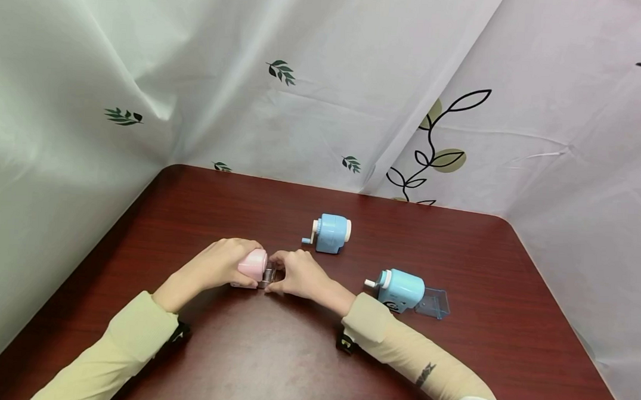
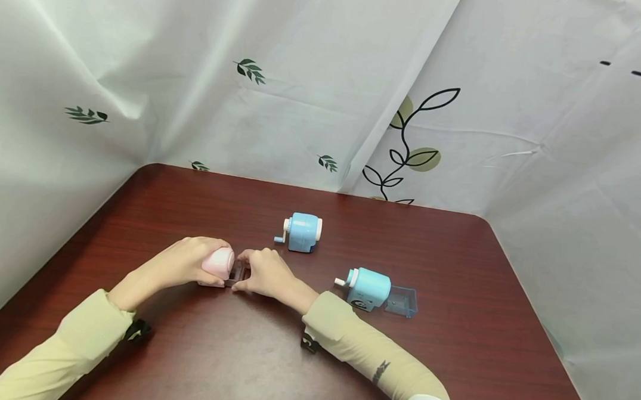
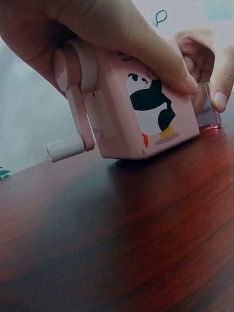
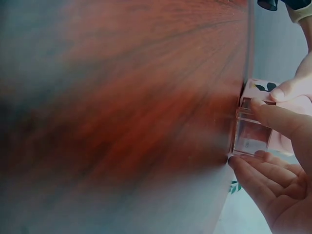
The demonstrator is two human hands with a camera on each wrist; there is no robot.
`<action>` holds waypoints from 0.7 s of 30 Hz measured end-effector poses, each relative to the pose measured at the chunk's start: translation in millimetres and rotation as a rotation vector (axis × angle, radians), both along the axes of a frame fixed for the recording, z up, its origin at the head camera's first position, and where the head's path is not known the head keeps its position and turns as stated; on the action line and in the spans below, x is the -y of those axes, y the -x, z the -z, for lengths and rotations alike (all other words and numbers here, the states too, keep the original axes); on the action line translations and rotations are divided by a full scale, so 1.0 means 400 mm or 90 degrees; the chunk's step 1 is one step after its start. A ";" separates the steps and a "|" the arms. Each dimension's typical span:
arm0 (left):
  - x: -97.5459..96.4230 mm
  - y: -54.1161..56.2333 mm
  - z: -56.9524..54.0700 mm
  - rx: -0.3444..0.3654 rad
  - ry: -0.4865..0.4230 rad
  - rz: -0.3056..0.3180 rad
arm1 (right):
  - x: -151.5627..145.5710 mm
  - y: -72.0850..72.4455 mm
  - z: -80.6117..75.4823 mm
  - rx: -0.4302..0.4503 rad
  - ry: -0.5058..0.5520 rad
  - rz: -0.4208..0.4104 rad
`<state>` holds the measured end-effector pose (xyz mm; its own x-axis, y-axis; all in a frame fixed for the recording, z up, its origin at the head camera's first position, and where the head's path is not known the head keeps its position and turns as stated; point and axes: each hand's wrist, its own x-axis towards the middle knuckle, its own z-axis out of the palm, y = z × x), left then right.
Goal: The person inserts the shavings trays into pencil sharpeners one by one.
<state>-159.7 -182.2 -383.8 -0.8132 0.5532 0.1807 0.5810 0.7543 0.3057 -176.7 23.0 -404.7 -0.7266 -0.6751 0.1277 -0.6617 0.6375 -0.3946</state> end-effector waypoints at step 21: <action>0.009 0.000 0.010 -0.014 -0.019 0.013 | 0.018 -0.005 0.001 -0.027 -0.008 0.004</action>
<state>-159.6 -185.6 -387.8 -0.7976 0.5639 0.2143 0.6029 0.7331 0.3148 -174.8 16.0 -405.2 -0.7252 -0.6720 0.1500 -0.6733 0.6463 -0.3591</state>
